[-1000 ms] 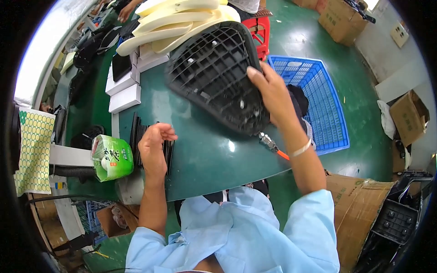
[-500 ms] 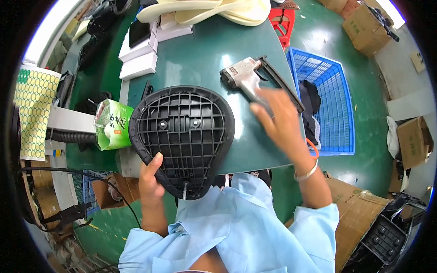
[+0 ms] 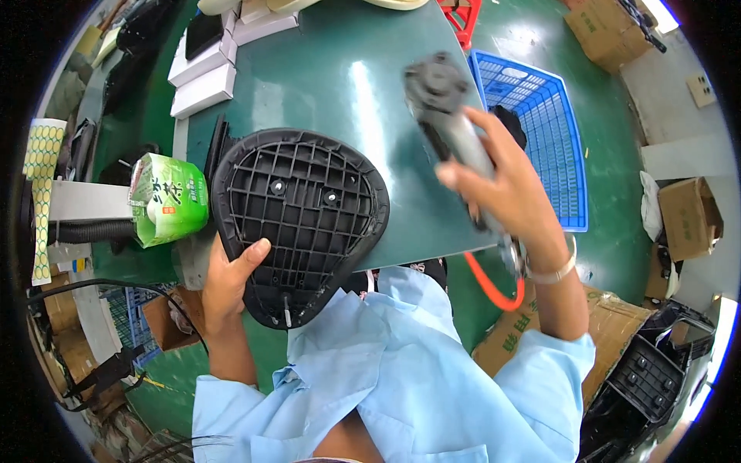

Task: Assembling bicycle saddle components using a pneumatic staple gun and manual fitting on an industrial assembly line.

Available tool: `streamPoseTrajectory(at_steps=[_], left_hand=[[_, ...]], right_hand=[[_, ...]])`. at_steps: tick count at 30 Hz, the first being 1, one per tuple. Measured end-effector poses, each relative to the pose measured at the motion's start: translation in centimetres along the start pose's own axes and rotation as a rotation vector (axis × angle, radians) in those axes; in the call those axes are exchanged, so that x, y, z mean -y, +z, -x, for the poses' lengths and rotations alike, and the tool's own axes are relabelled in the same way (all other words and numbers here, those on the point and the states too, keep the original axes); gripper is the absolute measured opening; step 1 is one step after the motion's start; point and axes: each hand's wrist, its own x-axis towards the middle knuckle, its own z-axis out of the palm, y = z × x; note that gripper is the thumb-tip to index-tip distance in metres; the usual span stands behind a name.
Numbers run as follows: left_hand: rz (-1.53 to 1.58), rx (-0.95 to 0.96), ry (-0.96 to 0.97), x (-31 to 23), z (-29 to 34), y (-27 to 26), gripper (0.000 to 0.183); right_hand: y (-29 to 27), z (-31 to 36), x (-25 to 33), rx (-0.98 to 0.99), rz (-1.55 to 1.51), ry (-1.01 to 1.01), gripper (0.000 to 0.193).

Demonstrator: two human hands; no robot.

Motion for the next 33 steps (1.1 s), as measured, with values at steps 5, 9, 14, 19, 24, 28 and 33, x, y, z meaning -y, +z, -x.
streamPoseTrajectory(at_steps=[5,9,14,19,24,28,33], left_hand=[[-0.276,0.111,0.131,-0.8,-1.3,1.5,0.052],[-0.443,0.095,0.157,-1.6,-1.3,3.1,0.057],[-0.542,0.073,0.248,-1.6,-0.3,4.0,0.061],[-0.554,0.061,0.272,-1.2,-0.1,3.9,0.06],[-0.539,0.052,0.3,-1.1,-0.1,4.2,0.058],[-0.52,0.059,0.316,-1.2,0.1,4.2,0.057],[-0.518,0.053,0.297,-1.0,0.0,4.0,0.057]], right_hand=[[-0.3,10.0,-3.4,0.053,-0.278,0.015,0.045],[0.9,12.4,-3.8,0.057,0.02,0.055,0.035],[1.7,13.8,-3.9,0.094,-0.056,0.209,0.039],[2.3,12.9,-3.6,0.181,-0.034,0.247,0.038],[3.0,12.9,-3.6,0.199,-0.021,0.257,0.041],[3.1,12.6,-3.1,0.229,0.043,0.215,0.045],[3.4,13.6,-3.0,0.226,0.122,0.128,0.043]])
